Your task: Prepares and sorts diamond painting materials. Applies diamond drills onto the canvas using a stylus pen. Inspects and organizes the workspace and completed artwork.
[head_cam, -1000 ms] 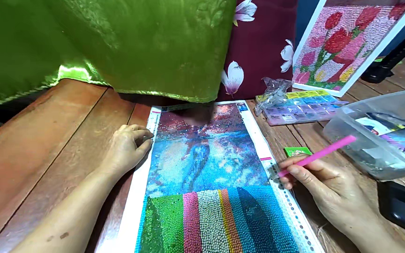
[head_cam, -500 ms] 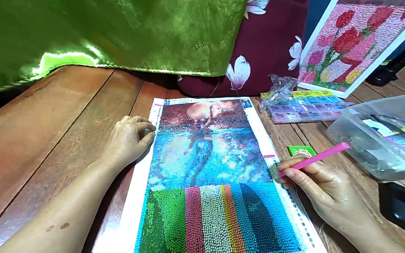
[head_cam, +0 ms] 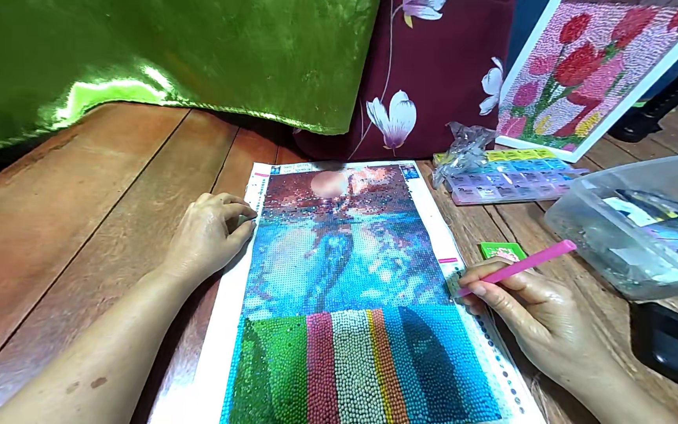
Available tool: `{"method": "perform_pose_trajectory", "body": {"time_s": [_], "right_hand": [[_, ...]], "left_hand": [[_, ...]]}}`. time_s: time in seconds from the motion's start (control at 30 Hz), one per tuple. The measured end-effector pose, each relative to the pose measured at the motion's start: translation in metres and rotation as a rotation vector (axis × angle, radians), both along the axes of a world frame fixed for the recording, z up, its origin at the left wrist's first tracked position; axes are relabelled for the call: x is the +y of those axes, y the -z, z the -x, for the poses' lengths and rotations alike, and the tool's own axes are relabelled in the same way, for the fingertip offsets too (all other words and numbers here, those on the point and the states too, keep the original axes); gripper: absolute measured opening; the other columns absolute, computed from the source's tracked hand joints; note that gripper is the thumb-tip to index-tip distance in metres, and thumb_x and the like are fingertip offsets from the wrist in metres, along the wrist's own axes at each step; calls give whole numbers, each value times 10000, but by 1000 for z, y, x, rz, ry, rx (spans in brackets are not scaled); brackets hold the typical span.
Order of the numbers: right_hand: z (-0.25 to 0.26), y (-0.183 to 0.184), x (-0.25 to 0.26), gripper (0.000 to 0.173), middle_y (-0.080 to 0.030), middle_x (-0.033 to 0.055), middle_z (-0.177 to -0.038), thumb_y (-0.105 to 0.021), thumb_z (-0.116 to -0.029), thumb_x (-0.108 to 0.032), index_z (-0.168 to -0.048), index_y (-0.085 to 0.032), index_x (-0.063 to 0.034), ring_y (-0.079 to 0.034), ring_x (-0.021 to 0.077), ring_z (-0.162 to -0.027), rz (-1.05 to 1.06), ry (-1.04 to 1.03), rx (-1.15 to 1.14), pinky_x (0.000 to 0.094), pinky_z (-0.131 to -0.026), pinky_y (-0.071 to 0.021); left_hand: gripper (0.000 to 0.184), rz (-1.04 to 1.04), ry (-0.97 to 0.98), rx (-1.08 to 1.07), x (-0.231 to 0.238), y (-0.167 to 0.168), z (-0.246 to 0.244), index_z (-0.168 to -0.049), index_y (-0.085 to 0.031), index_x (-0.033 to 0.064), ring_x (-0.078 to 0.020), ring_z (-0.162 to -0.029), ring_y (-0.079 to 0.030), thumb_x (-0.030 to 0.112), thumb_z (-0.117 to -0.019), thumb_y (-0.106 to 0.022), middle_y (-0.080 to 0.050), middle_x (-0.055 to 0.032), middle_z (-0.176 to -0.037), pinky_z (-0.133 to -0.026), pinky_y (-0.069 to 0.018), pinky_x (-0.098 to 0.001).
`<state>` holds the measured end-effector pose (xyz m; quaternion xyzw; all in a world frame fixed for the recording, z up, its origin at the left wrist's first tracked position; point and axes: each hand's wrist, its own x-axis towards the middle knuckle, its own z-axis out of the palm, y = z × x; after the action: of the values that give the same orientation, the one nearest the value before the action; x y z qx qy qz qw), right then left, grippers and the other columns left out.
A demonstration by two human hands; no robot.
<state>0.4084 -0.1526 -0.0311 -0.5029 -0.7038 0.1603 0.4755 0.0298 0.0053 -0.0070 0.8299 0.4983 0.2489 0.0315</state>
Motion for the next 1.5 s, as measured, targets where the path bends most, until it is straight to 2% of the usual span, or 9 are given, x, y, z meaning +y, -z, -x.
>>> {"method": "perform_pose_trajectory", "body": {"time_s": [0.87,1.5], "right_hand": [[-1,-1,0,254,-660,-103,-850,-523,-1050,-337,-937,-688,-181,-641,-20,-692,12,-25,-9,135,-627,-572],[-2,-1,-1,243,-665,-95,-851,-522,-1048,-310,-927,-688,-180,-646,-4,-691,17,-33,5,146,-622,-577]], "left_hand": [[142,-33,33,-11,1,2,2,-958,-763,-22,-460,-1045,-622,39,-905,-647,-710,-231,-1089,-890,-441,-639],[125,-14,14,-9,1,2,2,-963,-767,-6,-441,-1053,-616,27,-915,-656,-706,-217,-1112,-891,-442,-627]]}}
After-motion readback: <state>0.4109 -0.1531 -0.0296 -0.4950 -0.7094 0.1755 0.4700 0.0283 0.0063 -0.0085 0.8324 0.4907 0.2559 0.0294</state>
